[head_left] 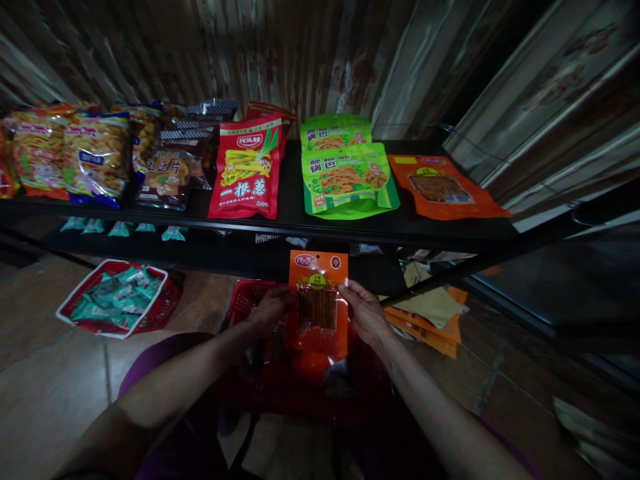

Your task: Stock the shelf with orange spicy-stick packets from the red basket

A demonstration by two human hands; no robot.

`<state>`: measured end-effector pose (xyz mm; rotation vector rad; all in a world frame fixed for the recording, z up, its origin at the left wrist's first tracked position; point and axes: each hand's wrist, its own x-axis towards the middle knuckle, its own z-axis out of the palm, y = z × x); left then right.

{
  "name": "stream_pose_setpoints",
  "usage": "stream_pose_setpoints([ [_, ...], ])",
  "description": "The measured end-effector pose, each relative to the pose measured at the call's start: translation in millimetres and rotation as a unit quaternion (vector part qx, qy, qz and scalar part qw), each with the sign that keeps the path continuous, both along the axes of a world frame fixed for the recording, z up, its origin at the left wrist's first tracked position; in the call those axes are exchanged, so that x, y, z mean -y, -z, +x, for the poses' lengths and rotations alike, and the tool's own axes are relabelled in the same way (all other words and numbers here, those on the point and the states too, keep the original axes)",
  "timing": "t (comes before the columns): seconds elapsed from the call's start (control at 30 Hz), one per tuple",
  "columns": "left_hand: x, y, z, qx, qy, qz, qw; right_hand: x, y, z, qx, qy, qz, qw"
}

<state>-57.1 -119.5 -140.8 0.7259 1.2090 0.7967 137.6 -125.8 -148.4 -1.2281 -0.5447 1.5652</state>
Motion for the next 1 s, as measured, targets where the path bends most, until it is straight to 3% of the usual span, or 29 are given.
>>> stream_pose_setpoints([
  [0.4, -2, 3.5, -4, -0.003, -0.026, 0.002, 1.000, 4, -4.1, -4, -0.016, -0.060, 0.000, 0.998],
  [0.67, -7, 8.9, -5, 0.034, -0.060, -0.007, 0.998, 1, 16.9, 2, 0.025, -0.039, -0.036, 0.998],
  [0.83, -7, 15.3, -5, 0.053, -0.026, -0.031, 0.998, -4, 18.8, 7, 0.002, -0.002, -0.056, 0.998],
  [1.0, 0, 9.9, -3, 0.086, 0.045, -0.036, 0.995, -8, 13.0, 12, -0.026, 0.020, -0.059, 0.998],
])
